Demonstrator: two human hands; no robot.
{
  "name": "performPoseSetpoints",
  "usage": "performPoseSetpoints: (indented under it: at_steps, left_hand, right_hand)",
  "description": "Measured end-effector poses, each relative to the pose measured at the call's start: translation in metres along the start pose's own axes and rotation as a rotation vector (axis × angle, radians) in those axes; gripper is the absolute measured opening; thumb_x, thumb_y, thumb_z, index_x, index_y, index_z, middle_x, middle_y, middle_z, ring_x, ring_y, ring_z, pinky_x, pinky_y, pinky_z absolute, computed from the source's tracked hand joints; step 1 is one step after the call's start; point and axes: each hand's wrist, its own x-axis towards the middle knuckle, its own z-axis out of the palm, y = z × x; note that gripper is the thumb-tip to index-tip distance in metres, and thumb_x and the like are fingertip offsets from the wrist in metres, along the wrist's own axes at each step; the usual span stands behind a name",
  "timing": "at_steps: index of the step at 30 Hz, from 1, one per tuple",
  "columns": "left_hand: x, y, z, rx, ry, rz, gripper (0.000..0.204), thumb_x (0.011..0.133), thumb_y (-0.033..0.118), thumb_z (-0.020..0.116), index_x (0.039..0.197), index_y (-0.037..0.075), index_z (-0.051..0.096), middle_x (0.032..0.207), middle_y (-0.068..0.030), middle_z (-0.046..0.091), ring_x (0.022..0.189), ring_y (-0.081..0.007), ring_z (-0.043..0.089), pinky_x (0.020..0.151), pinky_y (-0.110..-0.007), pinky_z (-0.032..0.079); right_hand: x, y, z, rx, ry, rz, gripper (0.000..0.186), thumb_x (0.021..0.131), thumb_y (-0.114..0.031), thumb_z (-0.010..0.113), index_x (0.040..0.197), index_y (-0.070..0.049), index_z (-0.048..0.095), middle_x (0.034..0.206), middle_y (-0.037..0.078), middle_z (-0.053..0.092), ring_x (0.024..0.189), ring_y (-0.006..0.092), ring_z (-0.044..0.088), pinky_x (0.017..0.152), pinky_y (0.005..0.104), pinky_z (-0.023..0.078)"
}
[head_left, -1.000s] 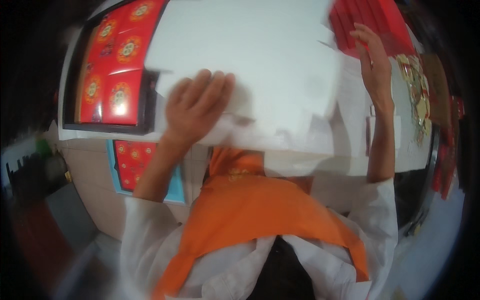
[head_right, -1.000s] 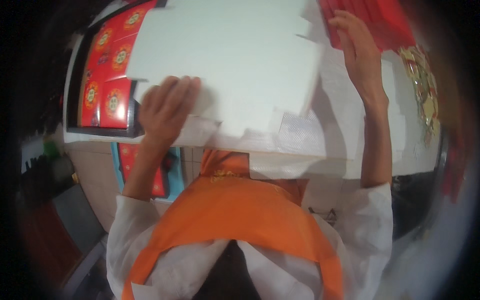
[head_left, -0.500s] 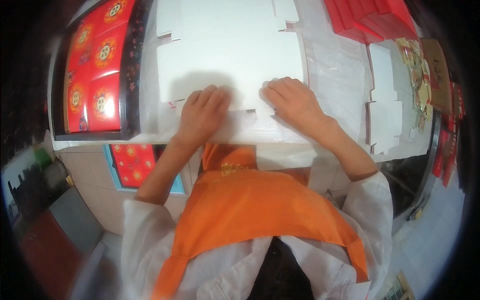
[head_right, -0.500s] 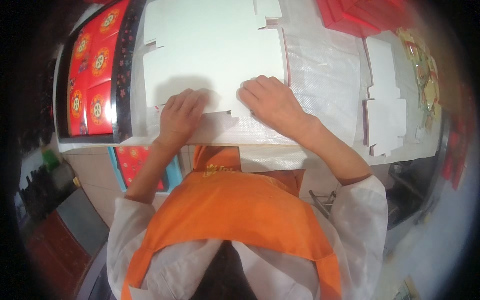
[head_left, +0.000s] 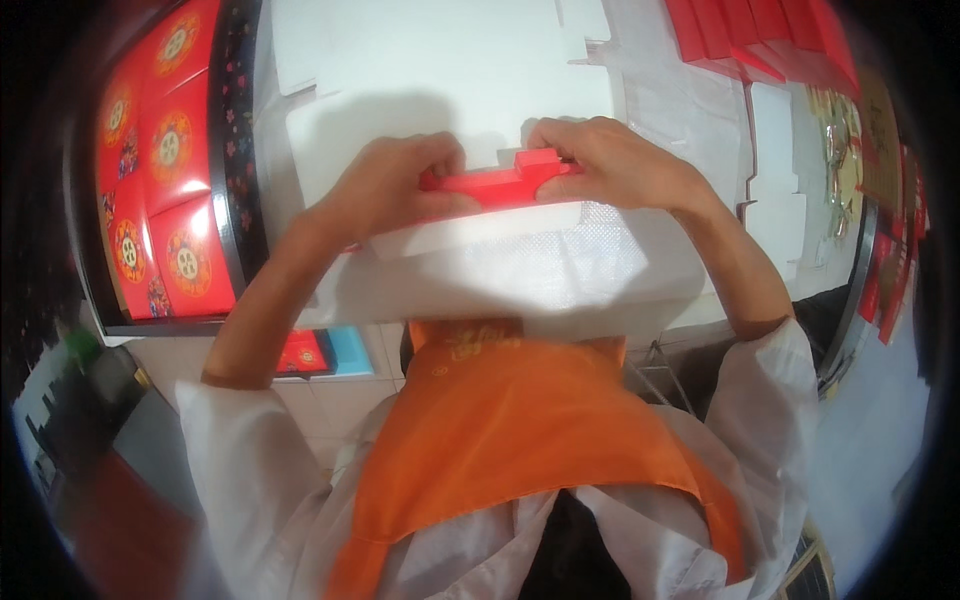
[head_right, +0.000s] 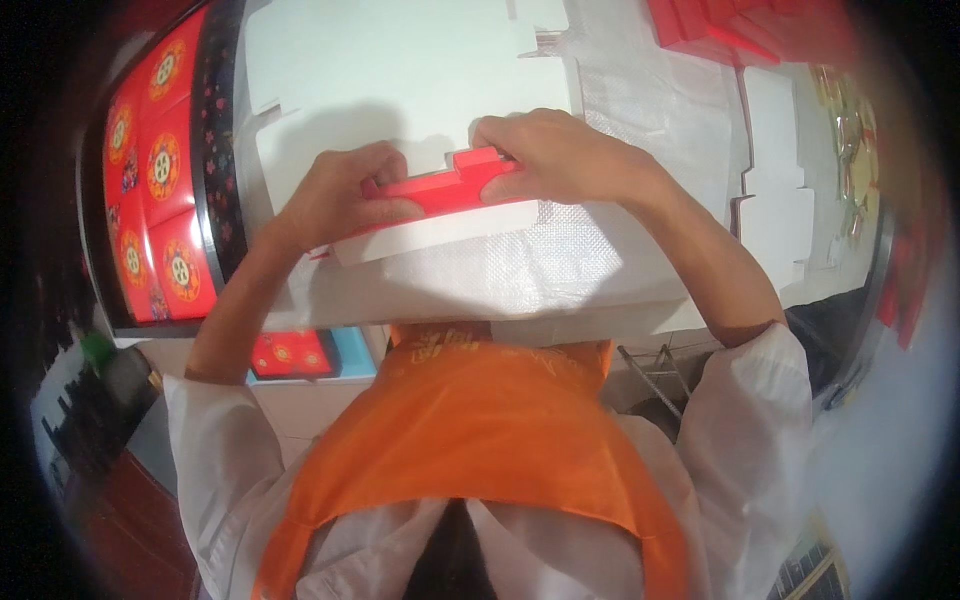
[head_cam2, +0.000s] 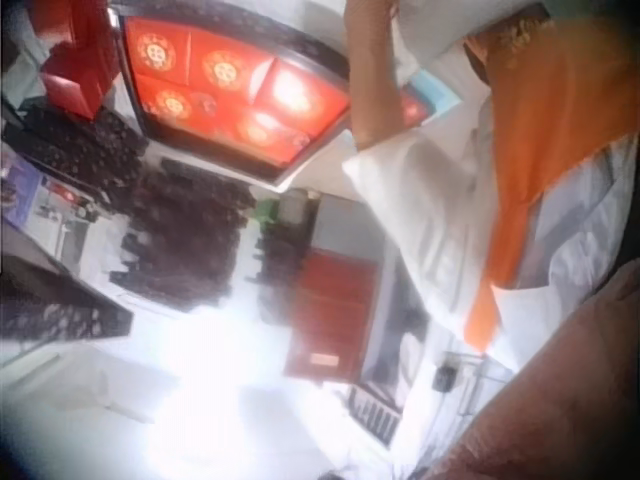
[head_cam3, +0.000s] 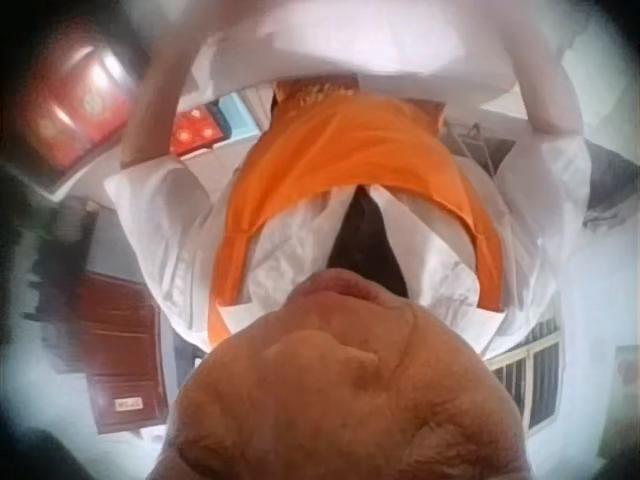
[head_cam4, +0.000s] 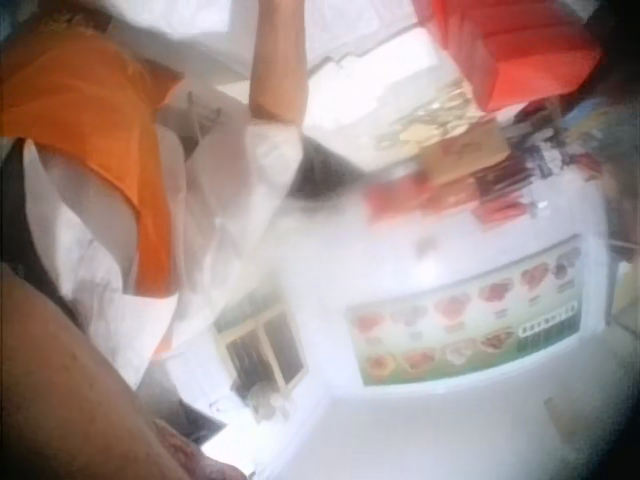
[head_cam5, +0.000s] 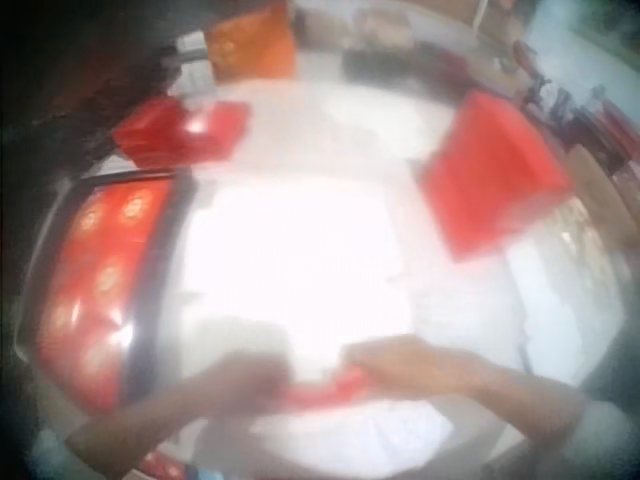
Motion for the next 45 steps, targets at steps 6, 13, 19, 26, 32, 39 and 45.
performPoseSetpoints:
  at_steps: [6, 13, 19, 26, 32, 39, 45]
  left_hand:
    - [0.002, -0.013, 0.018, 0.477, 0.415, 0.348, 0.039, 0.073, 0.029, 0.068, 0.106, 0.011, 0.056, 0.108, -0.0093, 0.054, 0.095, -0.0227, 0.054, 0.087, -0.035, 0.040]
    - [-0.019, 0.007, 0.033, 0.816, 0.375, 0.368, 0.035, 0.077, 0.021, 0.061, 0.111, 0.013, 0.055, 0.108, -0.0062, 0.055, 0.104, -0.0226, 0.050, 0.089, -0.037, 0.036]
    - [-0.055, 0.021, 0.097, 0.829, 0.679, 0.386, 0.044, 0.069, 0.010, 0.058, 0.112, 0.007, 0.054, 0.104, -0.0061, 0.054, 0.098, -0.0211, 0.053, 0.077, -0.034, 0.042]
    - [-0.048, 0.028, 0.109, 0.688, 0.725, 0.367, 0.038, 0.068, 0.013, 0.064, 0.106, 0.009, 0.055, 0.102, -0.0043, 0.055, 0.096, -0.0217, 0.053, 0.076, -0.034, 0.042]
    - [-0.036, 0.041, 0.109, 0.513, 0.754, 0.322, 0.030, 0.066, 0.018, 0.072, 0.091, 0.012, 0.056, 0.092, 0.0000, 0.056, 0.093, -0.0205, 0.054, 0.071, -0.033, 0.041]
    - [-0.025, 0.045, 0.105, 0.407, 0.721, 0.250, 0.019, 0.066, 0.018, 0.072, 0.077, 0.011, 0.058, 0.087, -0.0012, 0.055, 0.089, -0.0215, 0.054, 0.068, -0.033, 0.041]
    - [-0.014, 0.046, 0.087, 0.217, 0.600, 0.133, 0.016, 0.069, 0.018, 0.070, 0.074, 0.008, 0.058, 0.083, -0.0041, 0.056, 0.083, -0.0248, 0.053, 0.068, -0.034, 0.041]
  right_hand:
    - [0.003, -0.004, 0.003, 0.032, 0.024, 0.065, 0.029, 0.075, -0.021, 0.062, 0.097, -0.005, 0.049, 0.071, 0.014, 0.058, 0.069, 0.0290, 0.057, 0.060, 0.0391, 0.043]
    - [-0.023, -0.023, 0.047, -0.364, 0.392, -0.060, 0.032, 0.078, -0.017, 0.058, 0.108, -0.011, 0.047, 0.077, 0.008, 0.061, 0.073, 0.0256, 0.059, 0.062, 0.0380, 0.046]
    - [-0.050, -0.004, 0.110, -0.544, 0.824, -0.461, 0.030, 0.070, -0.008, 0.058, 0.100, -0.013, 0.060, 0.098, 0.003, 0.054, 0.094, 0.0193, 0.051, 0.082, 0.0333, 0.039]
    - [-0.050, 0.006, 0.114, -0.247, 0.839, -0.474, 0.018, 0.070, -0.010, 0.064, 0.086, -0.009, 0.057, 0.091, 0.004, 0.053, 0.086, 0.0226, 0.050, 0.075, 0.0341, 0.039]
    - [-0.055, -0.010, 0.098, -0.012, 0.668, -0.285, 0.015, 0.073, -0.010, 0.065, 0.083, -0.007, 0.053, 0.084, 0.007, 0.050, 0.080, 0.0274, 0.047, 0.074, 0.0358, 0.038]
    - [-0.050, -0.012, 0.092, 0.004, 0.547, -0.186, 0.012, 0.075, -0.009, 0.062, 0.081, -0.005, 0.053, 0.082, 0.008, 0.051, 0.080, 0.0273, 0.047, 0.073, 0.0364, 0.038]
    - [-0.040, -0.017, 0.070, -0.015, 0.423, -0.073, 0.013, 0.077, -0.013, 0.061, 0.077, -0.004, 0.053, 0.068, 0.010, 0.052, 0.068, 0.0274, 0.050, 0.065, 0.0371, 0.040]
